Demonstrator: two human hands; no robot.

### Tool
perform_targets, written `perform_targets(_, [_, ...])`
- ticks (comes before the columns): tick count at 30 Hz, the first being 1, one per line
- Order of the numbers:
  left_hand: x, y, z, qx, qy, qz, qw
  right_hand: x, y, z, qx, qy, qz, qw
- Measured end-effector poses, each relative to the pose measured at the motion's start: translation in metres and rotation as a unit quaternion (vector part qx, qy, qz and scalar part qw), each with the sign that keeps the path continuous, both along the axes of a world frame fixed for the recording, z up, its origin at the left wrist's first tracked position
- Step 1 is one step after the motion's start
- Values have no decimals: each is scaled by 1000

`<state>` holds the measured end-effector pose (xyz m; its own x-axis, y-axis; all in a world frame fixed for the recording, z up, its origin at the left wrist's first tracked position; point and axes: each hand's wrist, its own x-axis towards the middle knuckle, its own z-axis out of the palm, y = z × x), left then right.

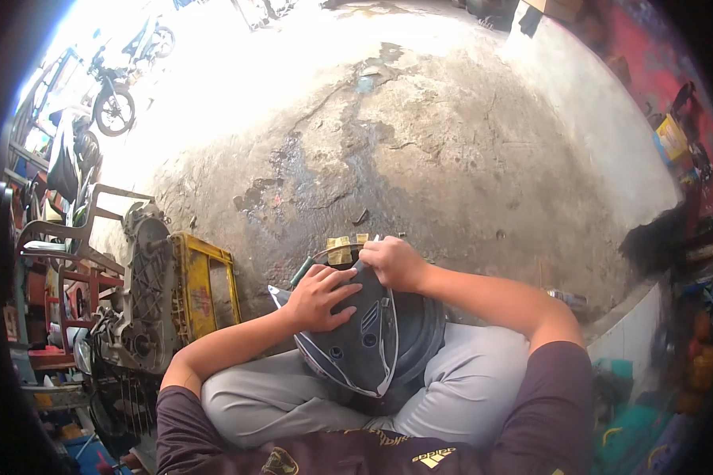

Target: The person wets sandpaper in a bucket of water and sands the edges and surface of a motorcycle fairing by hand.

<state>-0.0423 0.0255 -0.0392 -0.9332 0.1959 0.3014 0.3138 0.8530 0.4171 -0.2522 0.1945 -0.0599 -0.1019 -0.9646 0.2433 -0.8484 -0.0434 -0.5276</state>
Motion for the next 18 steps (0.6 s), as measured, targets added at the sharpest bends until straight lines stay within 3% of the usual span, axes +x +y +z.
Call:
perform_targets(6, [0,1,-2,8,10,-1,1000,-13,-5,-3,12,-29,-81,996])
perform_targets(9, [1,0,-4,12,14,2,1000,9,4,-4,-12,-43,-22,999])
perform_targets(18, [1,0,-4,21,14,5,1000,3,4,-4,13,-61,-51,997])
